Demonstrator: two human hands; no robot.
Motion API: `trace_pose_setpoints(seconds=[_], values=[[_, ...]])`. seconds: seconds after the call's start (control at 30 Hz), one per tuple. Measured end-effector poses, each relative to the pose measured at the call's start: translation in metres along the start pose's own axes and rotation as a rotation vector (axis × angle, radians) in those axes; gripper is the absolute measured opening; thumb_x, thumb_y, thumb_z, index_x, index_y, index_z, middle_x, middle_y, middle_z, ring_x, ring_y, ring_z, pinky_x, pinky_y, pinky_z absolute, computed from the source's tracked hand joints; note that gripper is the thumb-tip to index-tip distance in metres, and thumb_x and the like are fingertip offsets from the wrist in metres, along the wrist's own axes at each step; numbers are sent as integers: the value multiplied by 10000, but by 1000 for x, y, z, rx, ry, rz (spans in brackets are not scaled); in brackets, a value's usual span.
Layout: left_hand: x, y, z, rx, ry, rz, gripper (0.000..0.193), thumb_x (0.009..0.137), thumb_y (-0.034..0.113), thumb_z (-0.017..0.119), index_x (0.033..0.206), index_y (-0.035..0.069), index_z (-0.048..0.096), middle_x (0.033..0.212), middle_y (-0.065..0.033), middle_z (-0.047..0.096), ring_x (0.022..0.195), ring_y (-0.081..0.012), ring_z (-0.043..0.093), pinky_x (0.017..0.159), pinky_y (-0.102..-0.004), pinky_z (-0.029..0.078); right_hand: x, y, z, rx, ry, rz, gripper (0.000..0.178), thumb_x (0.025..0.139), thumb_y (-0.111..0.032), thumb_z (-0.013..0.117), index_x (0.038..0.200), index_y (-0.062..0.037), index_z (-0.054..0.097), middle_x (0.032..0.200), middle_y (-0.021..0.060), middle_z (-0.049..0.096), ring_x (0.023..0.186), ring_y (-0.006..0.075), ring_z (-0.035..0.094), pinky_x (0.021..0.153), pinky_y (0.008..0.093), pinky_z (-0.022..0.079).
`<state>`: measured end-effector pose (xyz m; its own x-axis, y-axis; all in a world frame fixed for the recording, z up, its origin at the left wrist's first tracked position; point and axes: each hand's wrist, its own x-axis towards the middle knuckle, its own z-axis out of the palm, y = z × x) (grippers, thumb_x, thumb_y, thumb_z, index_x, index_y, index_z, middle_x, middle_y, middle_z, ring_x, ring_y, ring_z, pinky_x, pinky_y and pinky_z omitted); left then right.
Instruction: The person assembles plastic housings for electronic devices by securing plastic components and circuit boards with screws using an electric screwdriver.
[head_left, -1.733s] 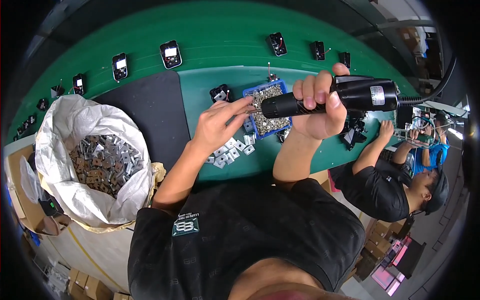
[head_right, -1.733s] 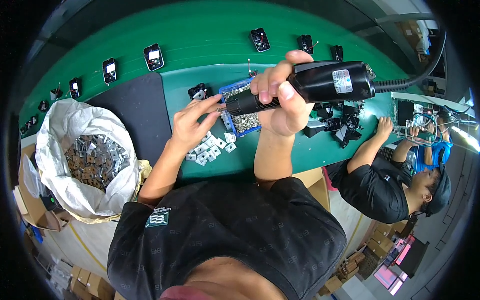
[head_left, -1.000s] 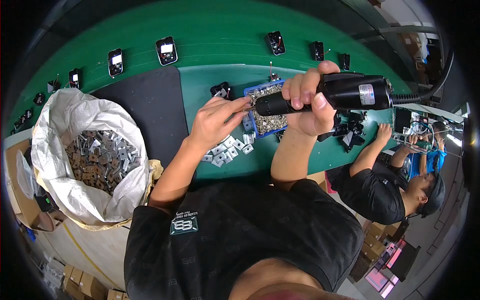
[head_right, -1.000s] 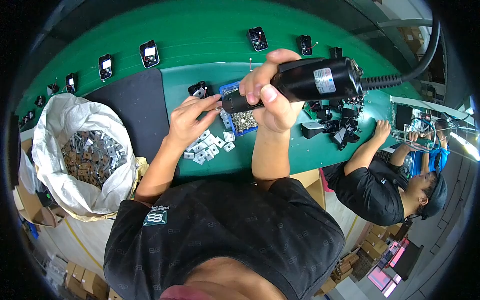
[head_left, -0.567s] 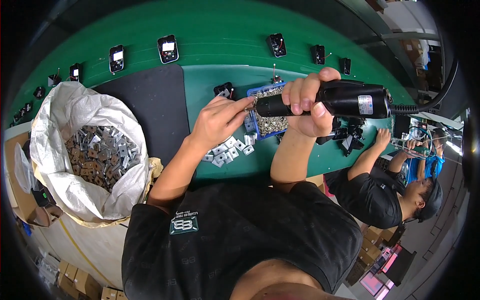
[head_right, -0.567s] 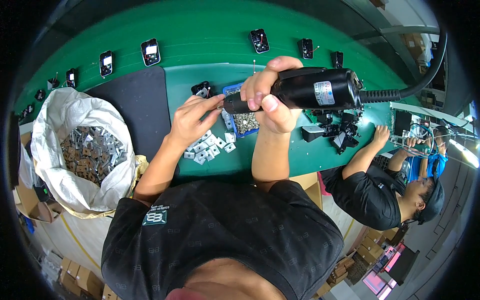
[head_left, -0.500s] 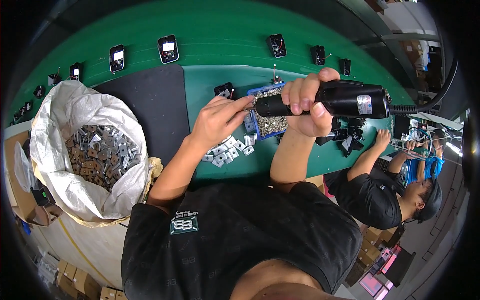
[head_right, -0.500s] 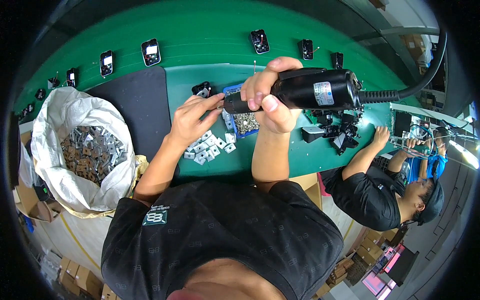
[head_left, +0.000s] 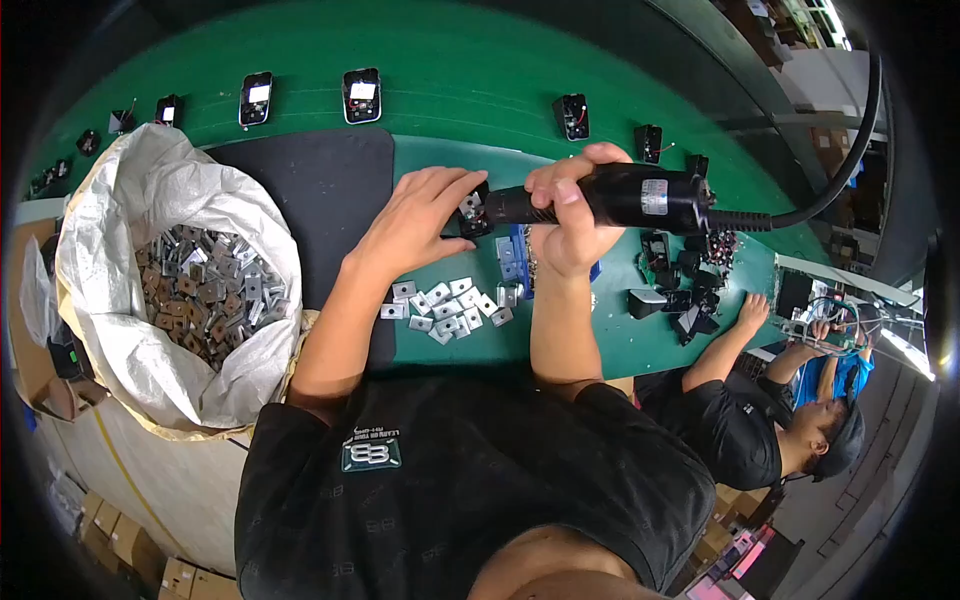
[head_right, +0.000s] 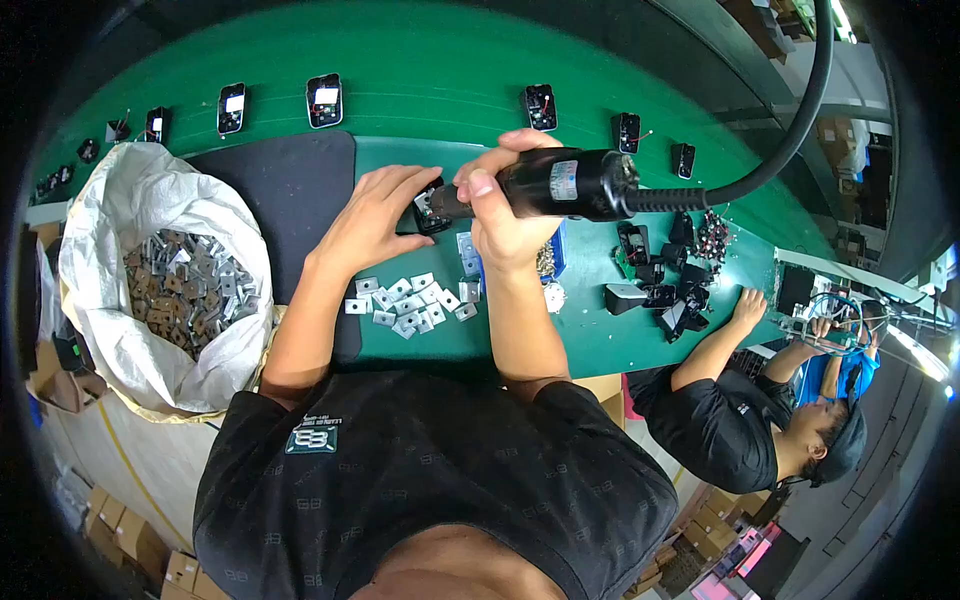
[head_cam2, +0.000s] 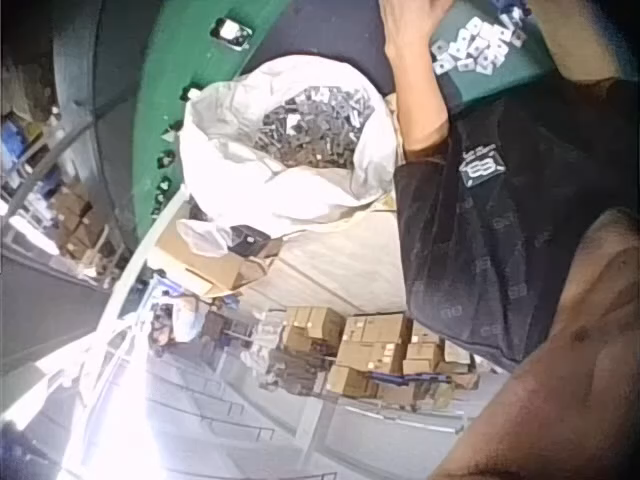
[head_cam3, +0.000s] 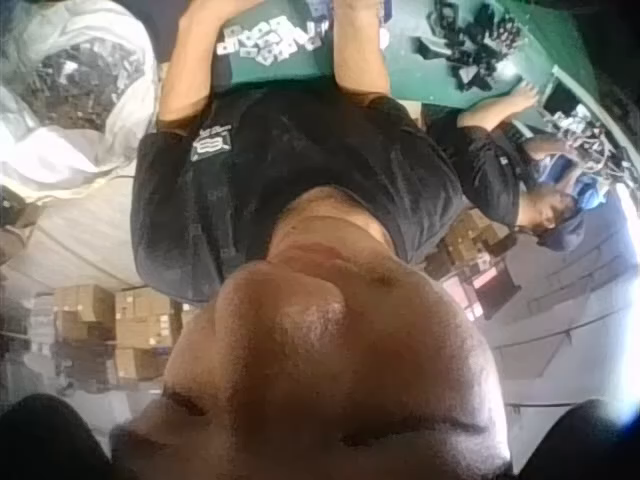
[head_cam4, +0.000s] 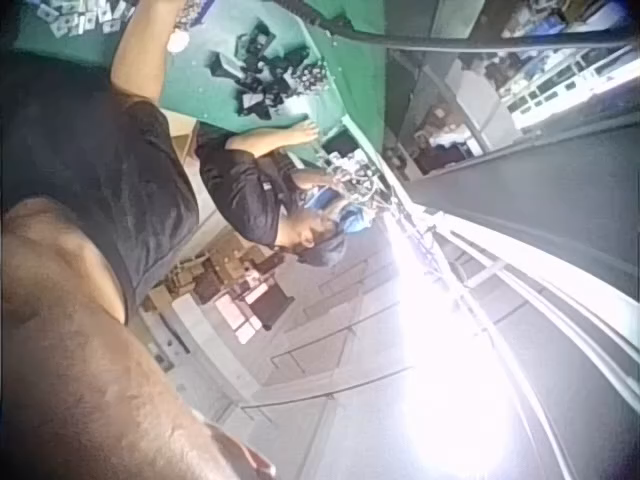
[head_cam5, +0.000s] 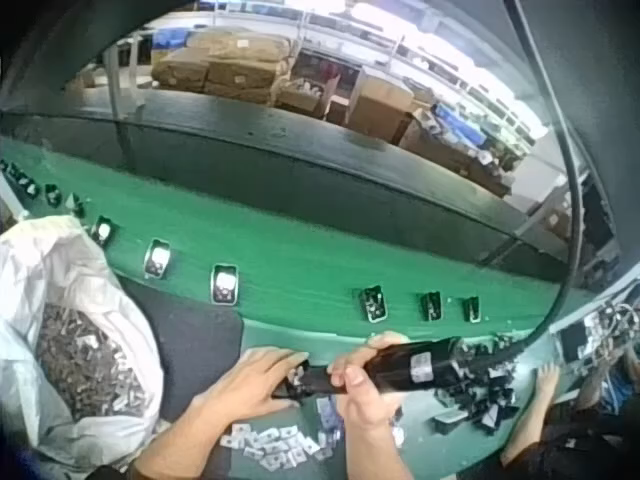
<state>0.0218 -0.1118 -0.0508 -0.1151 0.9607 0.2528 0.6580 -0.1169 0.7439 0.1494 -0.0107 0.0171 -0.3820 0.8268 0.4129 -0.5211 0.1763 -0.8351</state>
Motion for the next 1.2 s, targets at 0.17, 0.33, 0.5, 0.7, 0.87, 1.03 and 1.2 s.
trace_pose_setpoints(seconds=[0.17,0.33,0.5,0.7,0.87,1.03,1.2], values=[[0,-1,1,-40,16,11,750,632,180,786,1306,40,487,1198,-136,561,1113,-314,514,976,-410,385,-1,12,2,79,39,-45,410,763,34,662,1104,-2,438,702,85,573,578,149,543,605,312,511],[0,-3,2,-46,17,-17,752,633,203,783,1306,38,490,1196,-140,561,1107,-316,515,970,-409,386,0,14,-1,-83,51,-42,407,789,-39,637,1138,-7,429,682,75,542,575,159,515,613,346,482],[1,-3,4,-46,26,-6,756,636,208,782,1311,38,489,1193,-139,563,1105,-315,517,970,-409,386,1,15,-2,-71,66,-48,405,786,-31,629,1138,-6,430,680,80,541,576,158,512,622,345,483],[1,-2,3,-40,21,-24,757,638,211,786,1315,40,493,1195,-135,565,1108,-311,516,972,-407,387,0,16,-3,-48,61,-51,409,786,-37,628,1142,-8,429,677,82,540,575,159,509,629,344,485],[1,-3,4,-48,21,-21,762,641,216,786,1324,49,494,1199,-136,564,1113,-309,513,970,-408,390,1,16,-3,-72,58,-56,410,787,-43,630,1142,-8,428,675,79,537,573,159,509,628,344,485],[2,-4,5,-49,35,-22,769,637,222,787,1323,35,494,1194,-141,566,1102,-313,519,966,-411,395,0,17,-4,-43,35,-66,414,788,-48,637,1144,-19,430,676,73,533,573,159,509,621,355,478],[3,-5,6,-51,48,-7,769,631,217,786,1315,19,498,1183,-144,572,1084,-317,527,960,-410,400,-1,19,-3,41,32,-77,414,773,10,671,1113,-8,437,689,72,567,574,147,539,615,323,506]])
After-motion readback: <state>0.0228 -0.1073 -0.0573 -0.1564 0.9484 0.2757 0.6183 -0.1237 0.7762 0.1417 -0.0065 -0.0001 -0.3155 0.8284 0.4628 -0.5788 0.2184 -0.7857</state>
